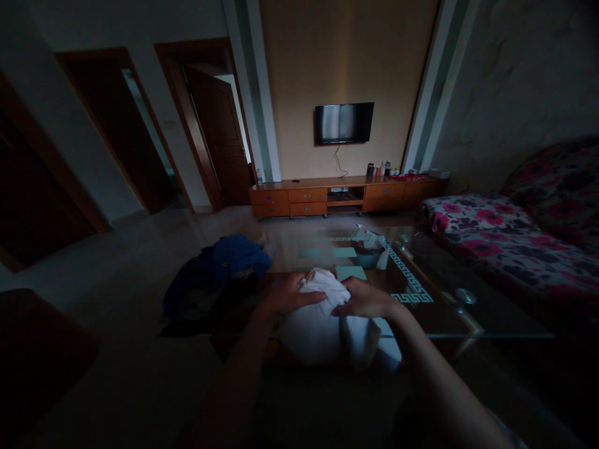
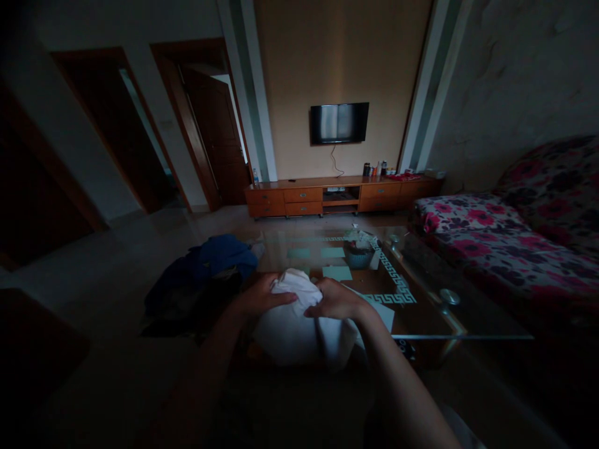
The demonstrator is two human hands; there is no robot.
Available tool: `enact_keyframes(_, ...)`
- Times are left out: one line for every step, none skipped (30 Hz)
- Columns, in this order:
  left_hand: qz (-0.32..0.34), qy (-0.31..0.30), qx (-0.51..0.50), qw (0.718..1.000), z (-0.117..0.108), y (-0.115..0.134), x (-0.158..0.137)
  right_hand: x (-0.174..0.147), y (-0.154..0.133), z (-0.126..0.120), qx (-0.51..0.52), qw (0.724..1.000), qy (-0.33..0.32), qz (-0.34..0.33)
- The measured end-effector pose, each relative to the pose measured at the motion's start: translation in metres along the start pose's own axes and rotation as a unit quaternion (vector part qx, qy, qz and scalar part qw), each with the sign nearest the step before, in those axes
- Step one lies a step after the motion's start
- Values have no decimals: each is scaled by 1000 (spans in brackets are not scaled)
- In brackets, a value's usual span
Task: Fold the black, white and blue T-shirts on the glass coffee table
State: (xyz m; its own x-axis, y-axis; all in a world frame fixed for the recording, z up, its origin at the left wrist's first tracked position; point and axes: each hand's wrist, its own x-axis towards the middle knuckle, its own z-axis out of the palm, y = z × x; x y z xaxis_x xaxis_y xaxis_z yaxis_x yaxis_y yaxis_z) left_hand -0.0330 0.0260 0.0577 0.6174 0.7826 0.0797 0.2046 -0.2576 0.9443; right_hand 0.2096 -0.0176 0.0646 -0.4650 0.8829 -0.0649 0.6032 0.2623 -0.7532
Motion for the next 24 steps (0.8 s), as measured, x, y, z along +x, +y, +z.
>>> enact_keyframes(1,5,10,1000,-1,2,-1,-1,-1,-2,10,1000,-3,3)
enact_keyframes(2,14,24,1000,-2,4,-1,-3,-1,-4,19,1000,-10,5)
enact_keyframes(1,26,35,999,-3,6,-3,-6,0,-7,26,999,-17,7)
enact_keyframes(-4,40,41,998,-5,8,-4,-9,1,-11,32,999,-22,7)
enact_keyframes(-11,56,44,997,-7,10,-6,-13,3,-16,37,999,-23,7)
enact_keyframes(-16,71,43,996,-10,11,-7,-17,6,-20,40,999,-19,9)
enact_keyframes(-15,80,38,996,-12,11,-8,-21,10,-24,45,999,-14,11)
enact_keyframes(-9,85,29,996,-14,11,-9,-24,14,-28,50,999,-10,15)
enact_keyframes(1,88,18,996,-17,10,-9,-27,18,-31,54,998,-9,17)
enact_keyframes(13,88,9,996,-19,8,-8,-29,22,-33,58,998,-8,16)
enact_keyframes(22,89,2,996,-21,6,-8,-30,26,-33,60,998,-6,14)
enact_keyframes(26,93,-4,995,-22,4,-7,-30,29,-34,62,998,1,10)
enact_keyframes(26,100,-8,995,-23,3,-6,-30,32,-33,62,998,16,3)
enact_keyframes(25,110,-12,994,-24,2,-5,-29,34,-31,60,998,36,-5)
enact_keyframes(24,119,-17,992,-24,1,-5,-27,36,-29,57,997,59,-14)
enact_keyframes(24,127,-23,991,-24,1,-4,-26,36,-26,52,995,77,-23)
enact_keyframes(27,131,-31,991,-23,1,-4,-23,37,-23,45,995,87,-29)
enact_keyframes(32,132,-40,990,-22,2,-4,-21,38,-20,38,995,86,-32)
enact_keyframes(37,130,-49,990,-21,3,-4,-19,38,-16,31,996,79,-30)
enact_keyframes(41,128,-58,989,-21,5,-5,-17,39,-13,21,997,68,-24)
enact_keyframes(43,125,-69,989,-21,6,-5,-15,40,-10,9,998,57,-16)
enact_keyframes(43,127,-80,988,-21,7,-6,-13,41,-8,-2,999,48,-7)
enact_keyframes(41,133,-90,986,-22,7,-7,-12,43,-7,-10,999,42,3)
enact_keyframes(38,145,-97,984,-24,7,-8,-11,44,-8,-11,999,36,14)
